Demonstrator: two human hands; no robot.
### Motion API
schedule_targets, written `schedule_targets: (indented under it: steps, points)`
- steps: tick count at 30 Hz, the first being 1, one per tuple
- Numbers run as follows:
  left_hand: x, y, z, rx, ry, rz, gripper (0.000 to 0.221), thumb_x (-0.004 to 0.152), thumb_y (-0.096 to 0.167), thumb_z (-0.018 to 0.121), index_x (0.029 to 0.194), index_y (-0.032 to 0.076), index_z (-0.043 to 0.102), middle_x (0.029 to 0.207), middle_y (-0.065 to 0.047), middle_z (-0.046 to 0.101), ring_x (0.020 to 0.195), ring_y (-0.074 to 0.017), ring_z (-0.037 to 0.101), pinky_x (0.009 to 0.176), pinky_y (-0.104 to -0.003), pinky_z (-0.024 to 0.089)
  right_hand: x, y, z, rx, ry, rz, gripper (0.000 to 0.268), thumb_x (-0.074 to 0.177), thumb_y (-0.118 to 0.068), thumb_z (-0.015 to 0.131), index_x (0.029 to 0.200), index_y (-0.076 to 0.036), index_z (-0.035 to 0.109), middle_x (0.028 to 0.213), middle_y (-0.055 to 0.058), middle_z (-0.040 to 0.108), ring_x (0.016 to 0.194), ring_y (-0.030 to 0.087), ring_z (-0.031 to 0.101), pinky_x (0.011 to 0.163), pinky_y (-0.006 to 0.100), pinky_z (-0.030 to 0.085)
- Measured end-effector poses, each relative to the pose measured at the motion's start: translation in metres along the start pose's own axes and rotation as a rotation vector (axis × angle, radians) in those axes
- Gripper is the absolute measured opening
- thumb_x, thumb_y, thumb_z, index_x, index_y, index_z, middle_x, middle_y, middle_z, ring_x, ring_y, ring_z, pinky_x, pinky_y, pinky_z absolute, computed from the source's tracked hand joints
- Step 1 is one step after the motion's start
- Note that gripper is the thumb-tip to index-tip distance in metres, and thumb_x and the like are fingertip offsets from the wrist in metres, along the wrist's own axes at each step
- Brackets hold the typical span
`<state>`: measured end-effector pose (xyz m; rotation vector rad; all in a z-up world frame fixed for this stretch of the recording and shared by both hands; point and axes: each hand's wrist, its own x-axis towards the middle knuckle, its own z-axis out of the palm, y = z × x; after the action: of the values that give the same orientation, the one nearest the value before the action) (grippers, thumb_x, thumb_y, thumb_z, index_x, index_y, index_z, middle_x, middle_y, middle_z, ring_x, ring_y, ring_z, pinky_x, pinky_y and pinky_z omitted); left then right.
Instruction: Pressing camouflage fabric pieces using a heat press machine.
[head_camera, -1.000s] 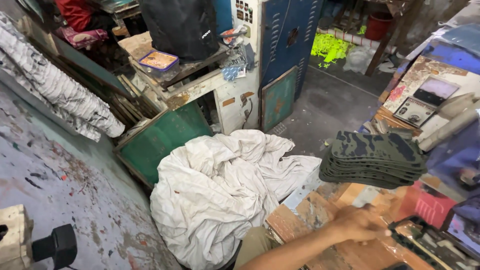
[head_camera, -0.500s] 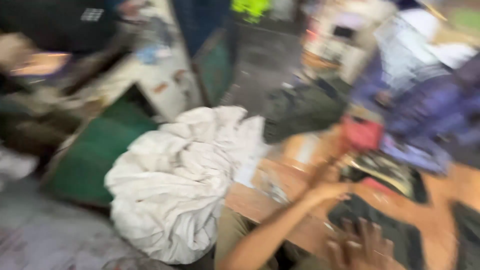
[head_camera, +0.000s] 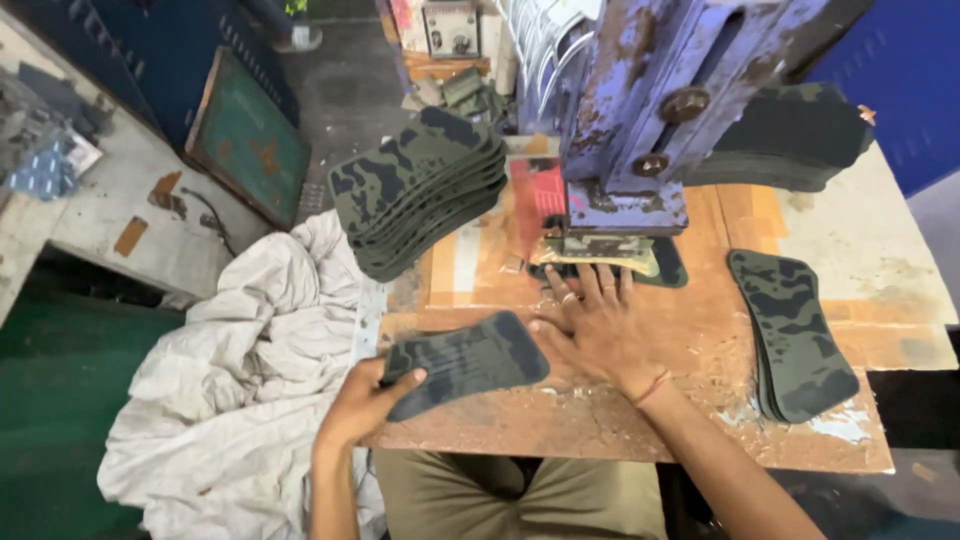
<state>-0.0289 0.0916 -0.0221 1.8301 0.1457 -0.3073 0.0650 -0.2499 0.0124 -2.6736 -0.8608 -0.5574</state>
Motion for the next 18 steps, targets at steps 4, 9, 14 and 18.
schedule_targets:
  steps: [4,9,14,18]
  points:
    - [0.004,-0.003,0.007,-0.020,0.043,0.026,0.023,0.089,0.019,0.075,0.100,-0.001,0.078,0.079,0.002,0.073,0.072,-0.0069,0.058,0.066,-0.028,0.051,0.005,-0.011,0.004,-0.004,-0.055,0.049,0.075,0.086,-0.061,0.063,0.141,-0.011,0.059,0.151,0.025,0.041,0.142,0.046,0.035,0.112,0.069,0.025]
    - [0.009,-0.013,0.013,-0.022,0.004,0.106,0.023,0.092,0.020,0.076,0.101,-0.001,0.076,0.085,0.001,0.074,0.079,-0.0083,0.060,0.073,-0.029,0.054,-0.004,-0.012,0.002,-0.043,-0.030,0.093,0.063,0.093,-0.053,0.061,0.141,-0.013,0.059,0.150,0.023,0.046,0.142,0.044,0.039,0.113,0.065,0.031]
    - [-0.008,0.005,0.010,0.021,0.111,0.146,0.030,0.092,0.027,0.075,0.113,0.005,0.073,0.095,0.000,0.072,0.086,-0.0119,0.064,0.079,-0.032,0.055,-0.061,-0.016,0.003,0.240,0.029,-0.067,0.059,0.094,-0.036,0.060,0.143,-0.003,0.054,0.156,0.019,0.044,0.145,0.043,0.037,0.118,0.054,0.031]
    - [-0.005,-0.010,0.006,0.070,0.137,0.290,0.035,0.091,0.028,0.077,0.114,0.003,0.071,0.103,-0.007,0.073,0.091,-0.0146,0.067,0.083,-0.033,0.054,-0.132,0.074,0.123,0.160,0.161,-0.131,0.058,0.088,-0.041,0.061,0.137,-0.010,0.059,0.145,0.019,0.055,0.135,0.041,0.055,0.114,0.058,0.041]
